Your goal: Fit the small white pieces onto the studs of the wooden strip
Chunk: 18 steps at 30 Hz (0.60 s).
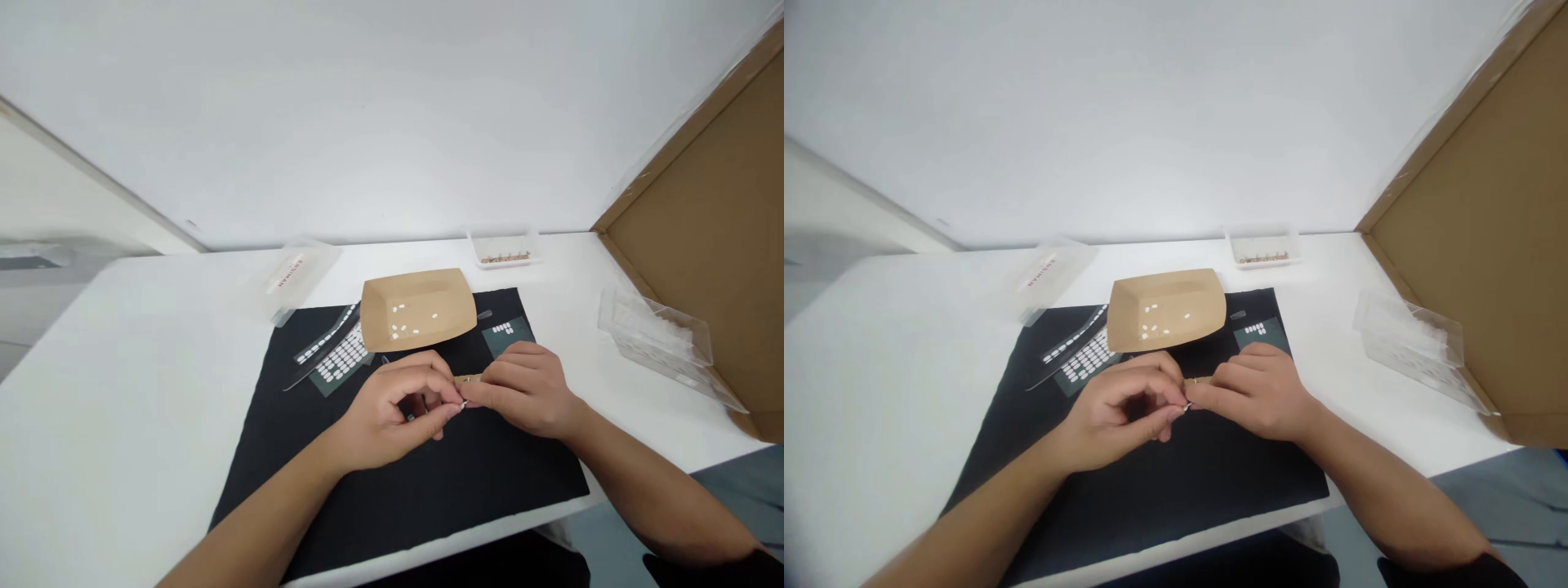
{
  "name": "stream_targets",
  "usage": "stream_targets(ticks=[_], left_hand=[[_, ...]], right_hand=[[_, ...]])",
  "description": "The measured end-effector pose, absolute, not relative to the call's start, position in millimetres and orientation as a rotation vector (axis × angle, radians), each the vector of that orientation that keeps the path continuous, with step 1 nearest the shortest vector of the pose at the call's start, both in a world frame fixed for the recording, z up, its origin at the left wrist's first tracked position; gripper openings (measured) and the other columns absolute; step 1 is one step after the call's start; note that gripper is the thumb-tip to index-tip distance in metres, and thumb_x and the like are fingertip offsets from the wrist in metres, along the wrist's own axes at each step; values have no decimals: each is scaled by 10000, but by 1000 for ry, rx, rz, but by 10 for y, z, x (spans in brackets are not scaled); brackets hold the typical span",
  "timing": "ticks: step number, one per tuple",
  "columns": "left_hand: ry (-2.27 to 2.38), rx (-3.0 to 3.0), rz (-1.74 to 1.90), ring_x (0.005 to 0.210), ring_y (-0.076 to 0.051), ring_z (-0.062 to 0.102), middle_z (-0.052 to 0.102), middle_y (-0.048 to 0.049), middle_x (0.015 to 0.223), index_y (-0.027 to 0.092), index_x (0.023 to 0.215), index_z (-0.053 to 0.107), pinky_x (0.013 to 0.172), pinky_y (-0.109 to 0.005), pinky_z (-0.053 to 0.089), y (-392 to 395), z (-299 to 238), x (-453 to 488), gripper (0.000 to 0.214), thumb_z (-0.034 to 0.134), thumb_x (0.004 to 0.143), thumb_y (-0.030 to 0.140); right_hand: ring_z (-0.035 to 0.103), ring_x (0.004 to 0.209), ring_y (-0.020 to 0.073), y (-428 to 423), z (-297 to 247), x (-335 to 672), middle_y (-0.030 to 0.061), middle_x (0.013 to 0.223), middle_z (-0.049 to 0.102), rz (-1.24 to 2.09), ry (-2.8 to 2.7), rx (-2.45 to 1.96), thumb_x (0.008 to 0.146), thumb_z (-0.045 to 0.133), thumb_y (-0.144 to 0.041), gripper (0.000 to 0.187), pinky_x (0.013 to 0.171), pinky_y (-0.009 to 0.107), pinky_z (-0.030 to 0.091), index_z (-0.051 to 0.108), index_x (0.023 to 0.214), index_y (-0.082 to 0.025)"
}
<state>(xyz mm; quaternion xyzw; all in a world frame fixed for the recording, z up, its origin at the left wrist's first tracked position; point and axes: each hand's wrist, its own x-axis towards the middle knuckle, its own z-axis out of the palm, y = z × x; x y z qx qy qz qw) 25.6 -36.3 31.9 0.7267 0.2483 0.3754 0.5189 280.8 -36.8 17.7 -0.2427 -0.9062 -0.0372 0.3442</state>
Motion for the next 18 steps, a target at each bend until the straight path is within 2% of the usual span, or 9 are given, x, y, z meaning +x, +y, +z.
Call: stream_targets(ticks=[6, 11, 14, 18], left_hand=[[655, 1965, 1008, 565, -66, 611, 672, -39, 876, 158, 917, 680, 522, -170, 516, -375, 320, 297, 70, 665, 926, 90], [736, 2036, 1046, 573, -63, 564, 641, -16, 849, 172, 861, 625, 504, -161, 466, -367, 275, 302, 93, 659, 873, 86], [773, 1958, 1035, 596, -79, 586, 632, -9, 806, 174, 876, 632, 498, -153, 484, -355, 257, 285, 74, 661, 928, 130], [816, 1854, 1051, 619, -86, 633, 647, -33, 875, 170, 968, 675, 475, -149, 502, -339, 227, 259, 89, 626, 1028, 215]], right_hand=[[588, 690, 120, -369, 201, 2776, -37, 772, 691, -99, -2343, -626, 1056, 624, -153, 292, 701, 297, 420, 710, 1316, -254], [561, 638, 106, -372, 281, 2725, -51, 737, 685, -140, -2324, -588, 1020, 658, -97, 213, 678, 284, 419, 753, 1155, -233], [560, 624, 97, -370, 292, 2718, -58, 726, 688, -126, -2313, -569, 1027, 675, -125, 175, 680, 274, 429, 749, 1145, -230], [601, 642, 90, -363, 249, 2725, -49, 746, 706, -38, -2268, -570, 1058, 628, -139, 182, 688, 265, 443, 738, 1174, -226]])
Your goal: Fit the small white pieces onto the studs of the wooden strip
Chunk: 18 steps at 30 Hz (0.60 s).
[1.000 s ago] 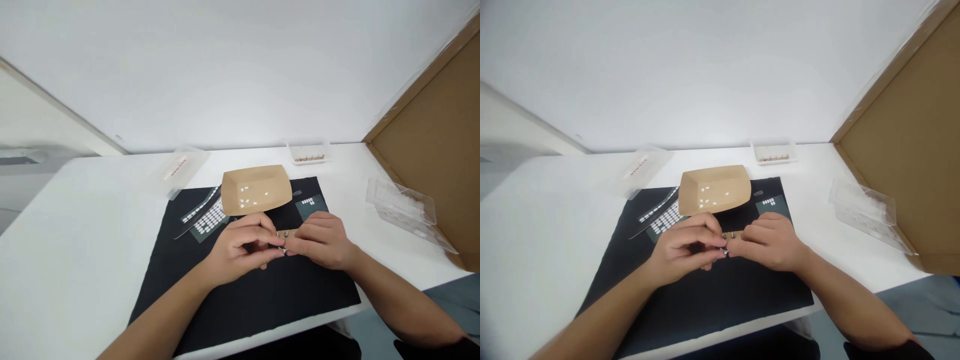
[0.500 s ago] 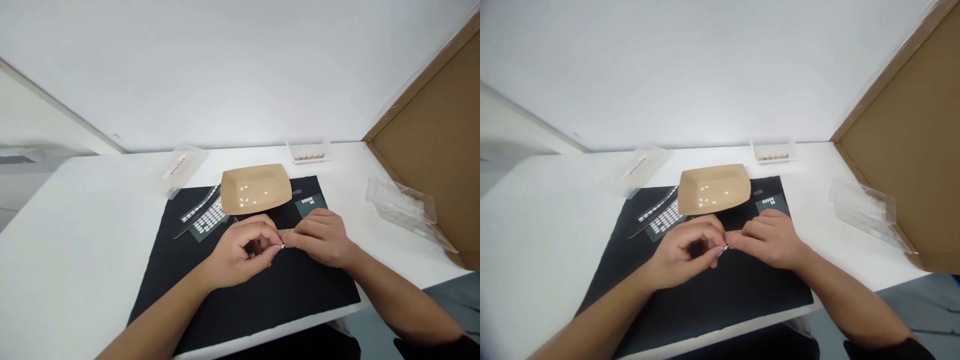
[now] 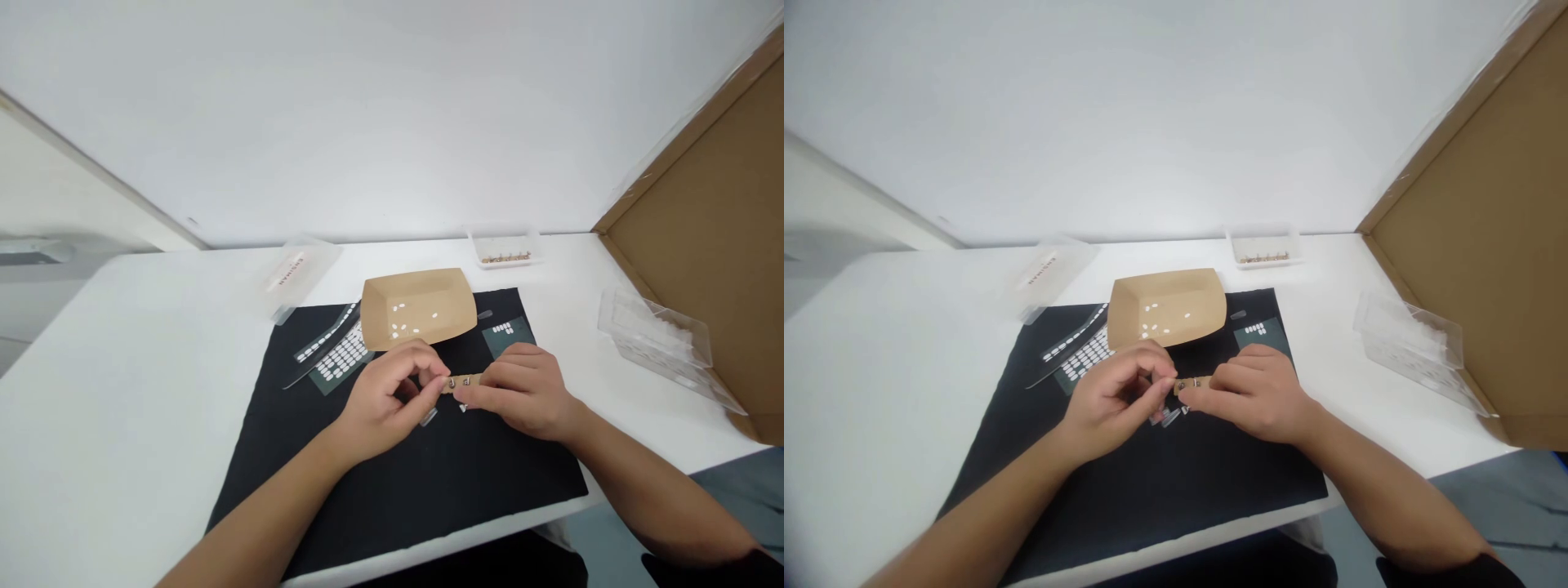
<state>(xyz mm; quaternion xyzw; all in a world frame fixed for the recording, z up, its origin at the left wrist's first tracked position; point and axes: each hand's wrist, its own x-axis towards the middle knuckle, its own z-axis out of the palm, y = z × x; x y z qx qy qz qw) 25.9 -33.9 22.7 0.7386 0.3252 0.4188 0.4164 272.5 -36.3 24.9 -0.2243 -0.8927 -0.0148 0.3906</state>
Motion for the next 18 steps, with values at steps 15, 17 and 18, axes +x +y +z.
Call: stream_targets(ticks=[15, 17, 18], left_hand=[[1173, 2478, 1391, 759, -129, 659, 718, -51, 905, 159, 1027, 702, 646, -233, 526, -164, 224, 133, 86, 656, 1012, 88], [1308, 2461, 1437, 738, -120, 649, 725, -40, 894, 162, 998, 712, 607, -222, 502, -122, 205, 95, 64, 686, 1000, 104], [1368, 2453, 1454, 740, -121, 652, 732, -37, 896, 165, 984, 716, 593, -221, 492, -103, 199, 77, 55, 698, 996, 114]], right_hand=[[661, 718, 145, -345, 191, 2717, 13, 849, 738, 6, -2239, -728, 1002, 725, -201, 153, 673, 292, 499, 723, 1154, -215], [680, 760, 157, -359, 187, 2714, 29, 888, 747, 58, -2213, -749, 1002, 698, -160, 200, 690, 297, 527, 713, 1196, -208], [691, 785, 161, -366, 188, 2713, 37, 909, 753, 90, -2198, -768, 1007, 676, -137, 228, 706, 298, 544, 707, 1222, -205]])
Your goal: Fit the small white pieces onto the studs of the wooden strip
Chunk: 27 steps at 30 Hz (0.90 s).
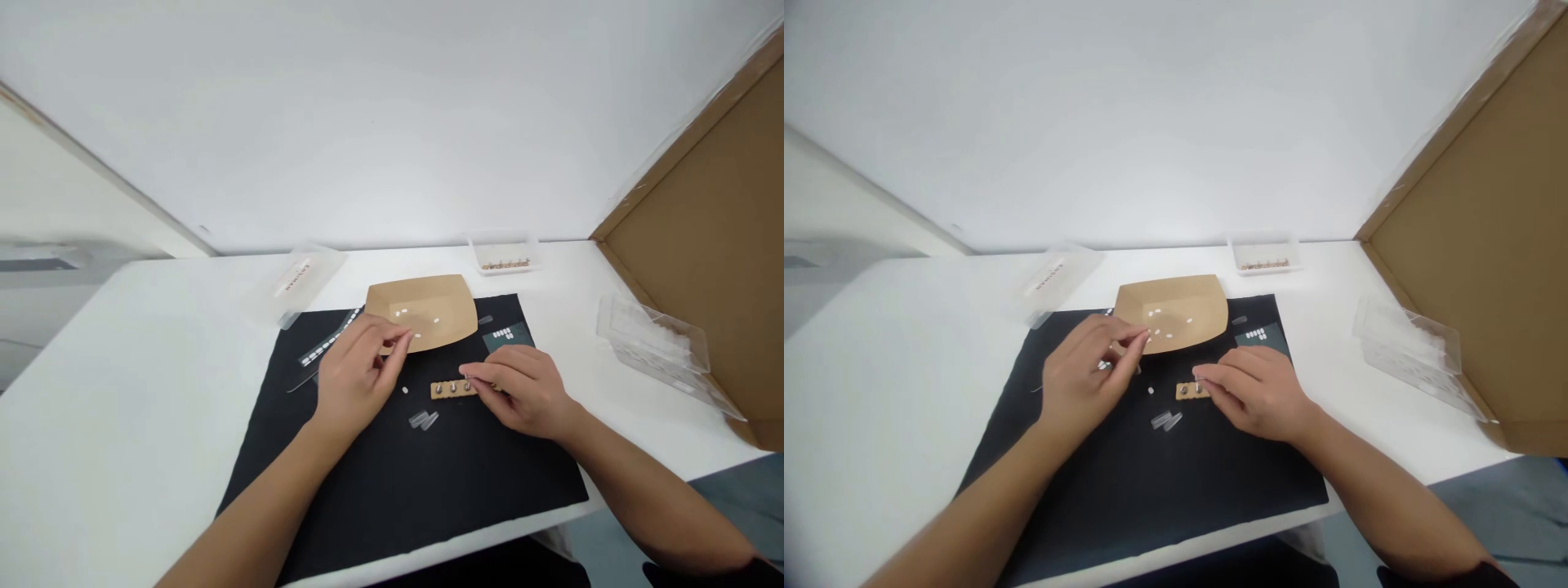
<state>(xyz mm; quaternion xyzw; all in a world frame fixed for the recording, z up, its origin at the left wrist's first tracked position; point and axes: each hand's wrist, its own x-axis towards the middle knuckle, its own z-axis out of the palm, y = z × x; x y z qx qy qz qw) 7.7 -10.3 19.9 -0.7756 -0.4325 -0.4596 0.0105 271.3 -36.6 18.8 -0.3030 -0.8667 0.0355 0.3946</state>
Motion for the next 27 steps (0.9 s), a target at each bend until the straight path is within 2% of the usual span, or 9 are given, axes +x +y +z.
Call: stream_targets(ticks=[4, 8, 12, 16, 23, 27], left_hand=[[-1407, -2289, -1406, 780, -144, 688, 755, -27, 898, 178, 955, 727, 632, -249, 510, -59, 194, 29, 58, 711, 996, 139], [-1390, -2251, -1359, 779, -164, 695, 745, -15, 846, 188, 907, 717, 724, -288, 540, -32, 166, 4, 85, 736, 988, 169], [-1347, -2224, -1247, 777, -193, 668, 739, -22, 808, 190, 860, 684, 753, -328, 526, 1, 113, -33, 140, 761, 976, 194], [-1305, -2135, -1094, 811, -214, 649, 768, -24, 848, 205, 911, 719, 724, -329, 506, -11, 107, -43, 86, 795, 951, 202], [-1326, -2058, -1005, 843, -222, 653, 796, -21, 899, 216, 920, 746, 675, -320, 509, -23, 126, -7, 62, 776, 949, 169], [-1248, -2074, -1084, 858, -205, 704, 832, 2, 998, 240, 1005, 755, 719, -315, 546, -13, 117, -22, 162, 763, 933, 95]], right_hand=[[715, 847, 164, -374, 202, 2711, 49, 976, 767, 195, -2130, -876, 1028, 605, -85, 311, 753, 290, 582, 698, 1294, -215], [718, 884, 164, -350, 196, 2701, 49, 1004, 762, 281, -2090, -1019, 1057, 588, -132, 266, 797, 295, 589, 727, 1265, -224], [678, 829, 158, -340, 181, 2690, 41, 963, 702, 327, -2106, -1111, 1089, 580, -202, 246, 706, 288, 555, 768, 1237, -258], [634, 813, 155, -341, 193, 2694, 43, 960, 617, 339, -2034, -1099, 1082, 607, -225, 224, 701, 303, 547, 800, 1181, -283], [625, 798, 157, -327, 210, 2720, 33, 940, 592, 391, -1974, -1115, 1041, 672, -214, 170, 690, 314, 536, 814, 1118, -268], [631, 780, 147, -351, 213, 2709, 25, 916, 609, 382, -1990, -1117, 1047, 661, -211, 170, 674, 297, 521, 812, 1105, -264]])
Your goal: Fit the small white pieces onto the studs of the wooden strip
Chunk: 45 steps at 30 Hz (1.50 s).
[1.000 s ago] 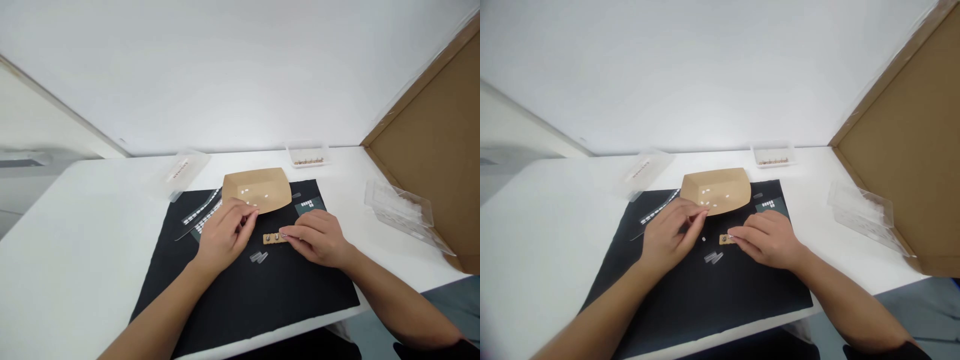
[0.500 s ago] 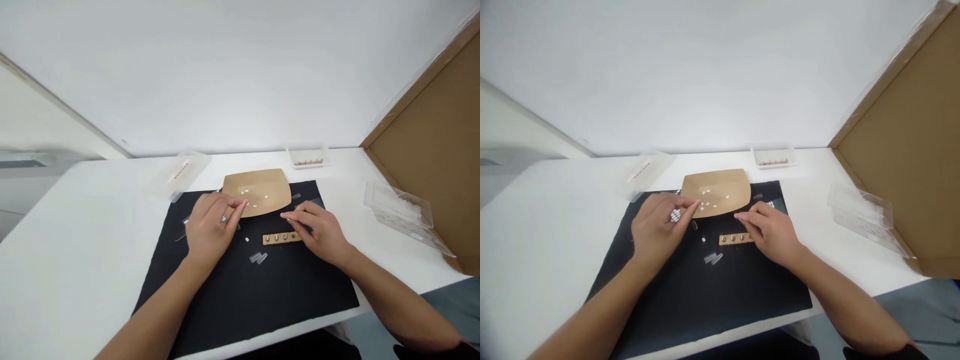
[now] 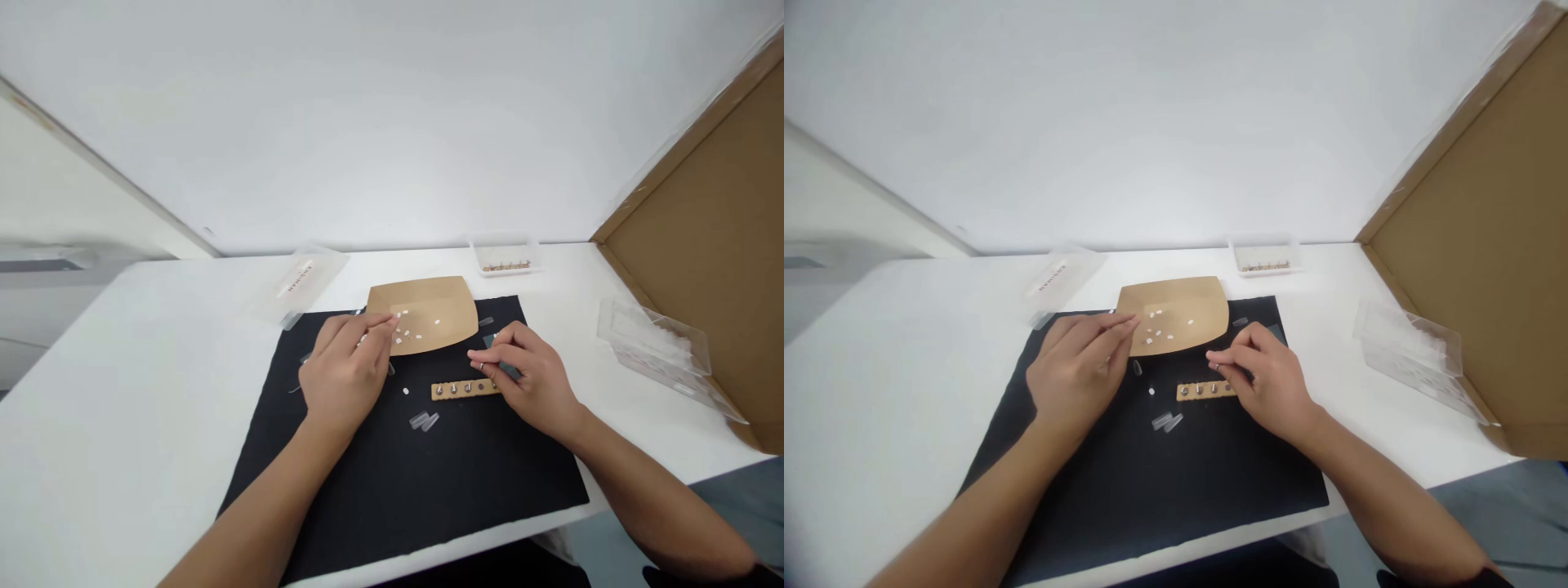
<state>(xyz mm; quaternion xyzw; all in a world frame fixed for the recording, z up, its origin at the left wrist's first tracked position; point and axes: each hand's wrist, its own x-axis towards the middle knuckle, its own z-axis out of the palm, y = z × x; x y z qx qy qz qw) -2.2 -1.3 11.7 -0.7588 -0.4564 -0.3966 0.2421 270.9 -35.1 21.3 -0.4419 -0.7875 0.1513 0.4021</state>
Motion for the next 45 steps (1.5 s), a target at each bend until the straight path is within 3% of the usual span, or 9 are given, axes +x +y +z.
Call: stream_targets(ticks=[5, 7, 11, 16, 27, 34, 39, 45], left_hand=[[-1168, -2207, -1163, 823, -203, 716, 815, -13, 909, 214, 1002, 704, 767, -319, 575, -43, 142, -20, 153, 787, 910, 124], [-1103, -2361, -1155, 842, -213, 713, 794, -27, 883, 209, 998, 683, 787, -327, 582, -70, 171, 1, 124, 776, 923, 174], [-781, -2849, -939, 936, -235, 714, 787, -58, 973, 194, 1076, 689, 919, -376, 600, -139, 197, 70, 151, 735, 972, 294], [-713, -3071, -766, 1018, -268, 697, 772, -99, 1061, 181, 1104, 694, 874, -384, 606, -204, 118, 158, 255, 713, 994, 410], [-783, -3060, -684, 1006, -250, 664, 763, -78, 1027, 162, 1109, 659, 806, -349, 579, -192, 15, 190, 110, 609, 1058, 247], [-834, -3050, -697, 983, -241, 662, 755, -71, 991, 175, 1107, 662, 777, -337, 567, -202, 16, 206, 108, 602, 1060, 252], [-844, -3057, -684, 986, -240, 651, 748, -72, 994, 178, 1103, 659, 782, -334, 565, -202, 7, 201, 108, 600, 1062, 259], [-838, -3072, -677, 991, -246, 646, 743, -76, 1003, 169, 1117, 665, 819, -350, 570, -197, -12, 202, 112, 620, 1050, 247]], right_hand=[[657, 768, 136, -342, 232, 2725, 1, 880, 650, 499, -1995, -1223, 963, 780, -190, 54, 680, 278, 504, 795, 944, -237], [663, 767, 135, -330, 251, 2738, -12, 871, 670, 601, -2024, -1304, 914, 812, -136, 116, 691, 276, 497, 772, 867, -234], [666, 805, 148, -318, 294, 2749, -27, 857, 682, 738, -2085, -1379, 874, 826, -90, 179, 738, 283, 500, 751, 829, -246], [647, 781, 148, -309, 319, 2749, -38, 809, 692, 815, -2175, -1397, 890, 827, -115, 163, 737, 287, 484, 743, 839, -246], [637, 880, 197, -276, 273, 2799, -1, 835, 741, 729, -2293, -1421, 882, 888, -222, 137, 762, 315, 472, 763, 826, -237], [642, 915, 220, -270, 247, 2801, 8, 833, 726, 669, -2387, -1482, 838, 927, -242, 158, 737, 315, 469, 774, 801, -245], [655, 933, 223, -267, 241, 2832, 0, 864, 746, 688, -2405, -1498, 863, 905, -239, 97, 775, 339, 496, 821, 883, -285], [684, 952, 209, -264, 255, 2852, -9, 908, 757, 731, -2405, -1430, 890, 868, -194, 163, 802, 338, 529, 852, 974, -332]])
